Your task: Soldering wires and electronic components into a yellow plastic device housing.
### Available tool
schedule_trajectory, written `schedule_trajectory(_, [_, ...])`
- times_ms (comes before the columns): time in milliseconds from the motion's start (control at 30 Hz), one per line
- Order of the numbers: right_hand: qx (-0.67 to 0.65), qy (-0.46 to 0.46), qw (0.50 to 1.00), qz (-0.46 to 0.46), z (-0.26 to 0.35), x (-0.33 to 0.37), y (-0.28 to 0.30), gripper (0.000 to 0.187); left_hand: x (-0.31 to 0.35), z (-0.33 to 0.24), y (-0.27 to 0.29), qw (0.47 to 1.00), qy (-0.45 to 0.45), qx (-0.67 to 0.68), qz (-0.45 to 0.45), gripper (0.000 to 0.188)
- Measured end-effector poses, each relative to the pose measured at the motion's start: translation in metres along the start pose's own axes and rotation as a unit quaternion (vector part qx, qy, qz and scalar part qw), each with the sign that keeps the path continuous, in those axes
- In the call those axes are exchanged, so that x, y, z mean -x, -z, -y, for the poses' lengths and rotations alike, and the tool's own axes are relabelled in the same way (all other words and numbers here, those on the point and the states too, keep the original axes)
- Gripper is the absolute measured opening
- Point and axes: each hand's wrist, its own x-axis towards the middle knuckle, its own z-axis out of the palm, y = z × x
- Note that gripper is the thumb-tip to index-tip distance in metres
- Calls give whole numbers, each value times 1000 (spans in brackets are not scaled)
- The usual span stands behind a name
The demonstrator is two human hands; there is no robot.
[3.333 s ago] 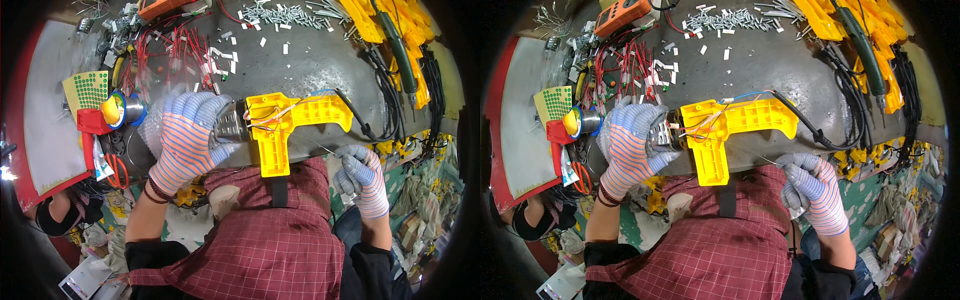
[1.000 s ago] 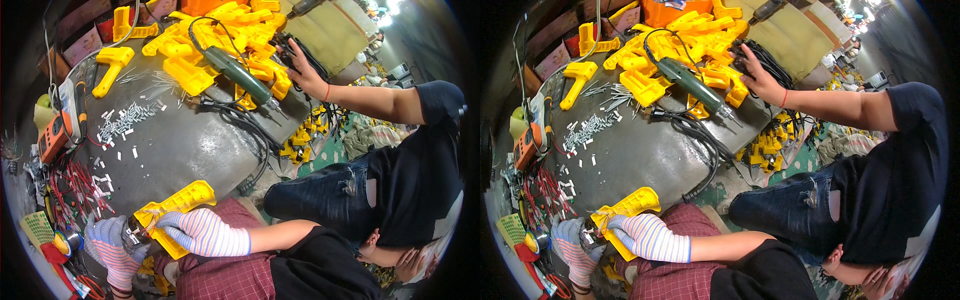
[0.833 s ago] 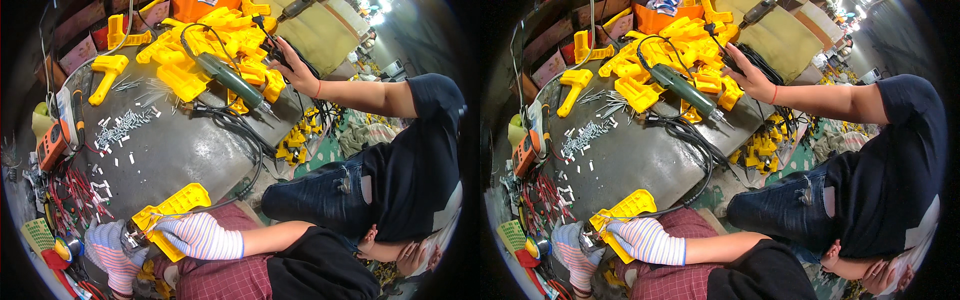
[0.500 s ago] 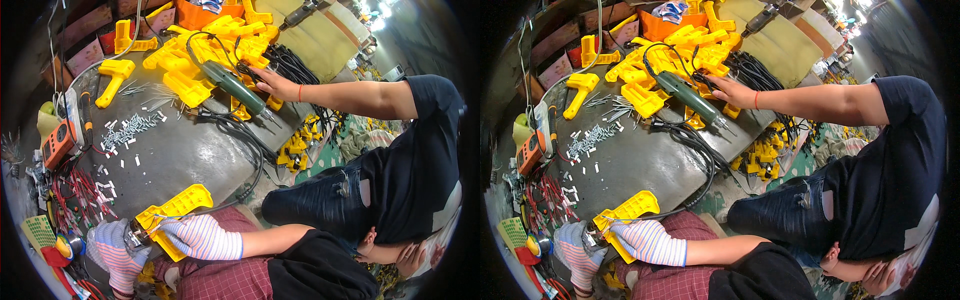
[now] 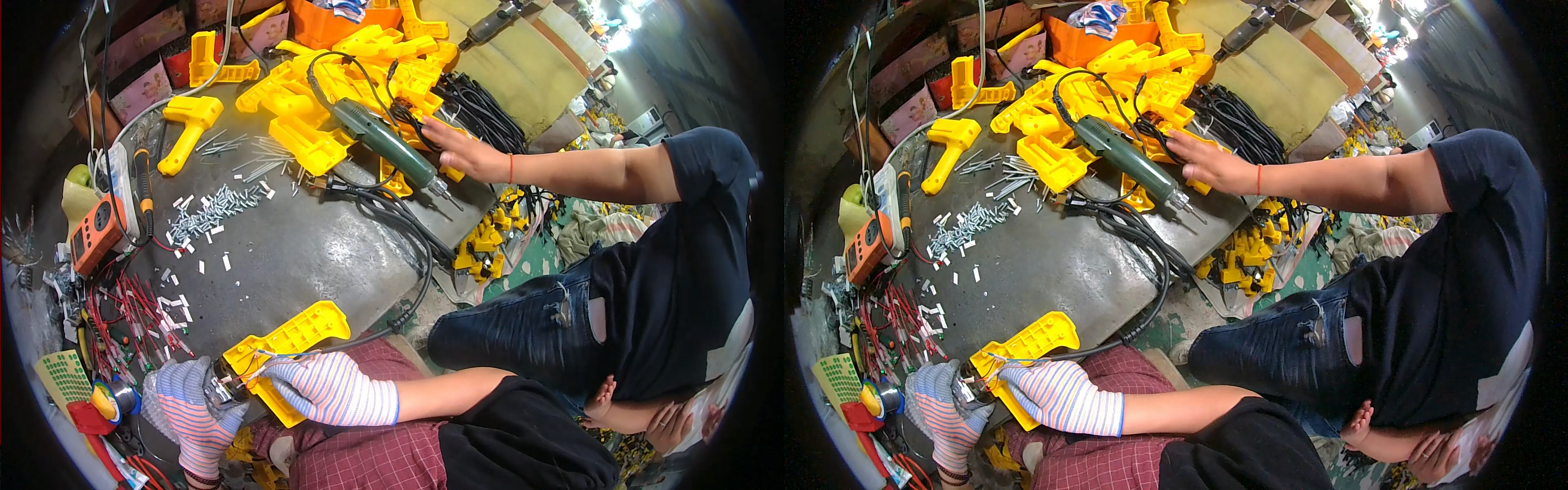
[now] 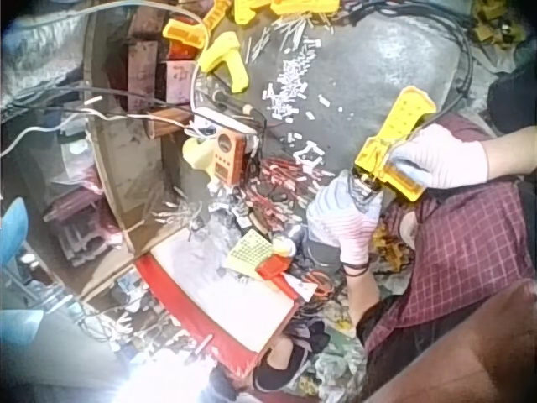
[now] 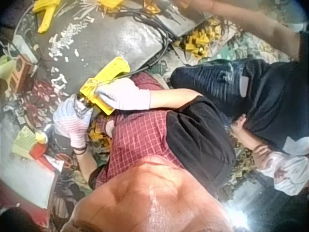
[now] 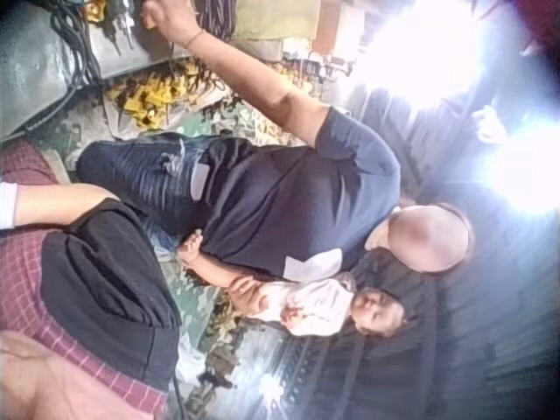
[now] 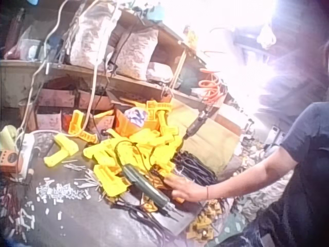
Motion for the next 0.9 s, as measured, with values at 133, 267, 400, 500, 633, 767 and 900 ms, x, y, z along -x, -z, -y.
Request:
schedule_trajectory(133, [-6,10,1000,-22,-1,0,-4,29,1,1,-1,1000,-1,-4,3,72])
schedule_trajectory(267, [-2,-7,1000,-11,1,0,-5,28,4,2,-2,1000,-12,-10,1,73])
schedule_trajectory(400, [-1,-4,1000,-17,0,1,-8,28,5,-1,-2,998,-20,55,-28,64])
schedule_trajectory(500, [-11,3,999,-47,-2,1,-15,27,5,0,-3,992,-82,82,-44,50])
schedule_trajectory(633, [-14,-1,998,-57,-3,2,-16,26,1,-10,0,988,-153,27,1,35])
schedule_trajectory(767, [-23,-21,999,-38,1,1,-10,26,-9,-18,1,989,-145,21,19,35])
schedule_trajectory(900, [-17,-27,999,3,2,-3,-4,21,-11,-26,0,992,-113,29,38,27])
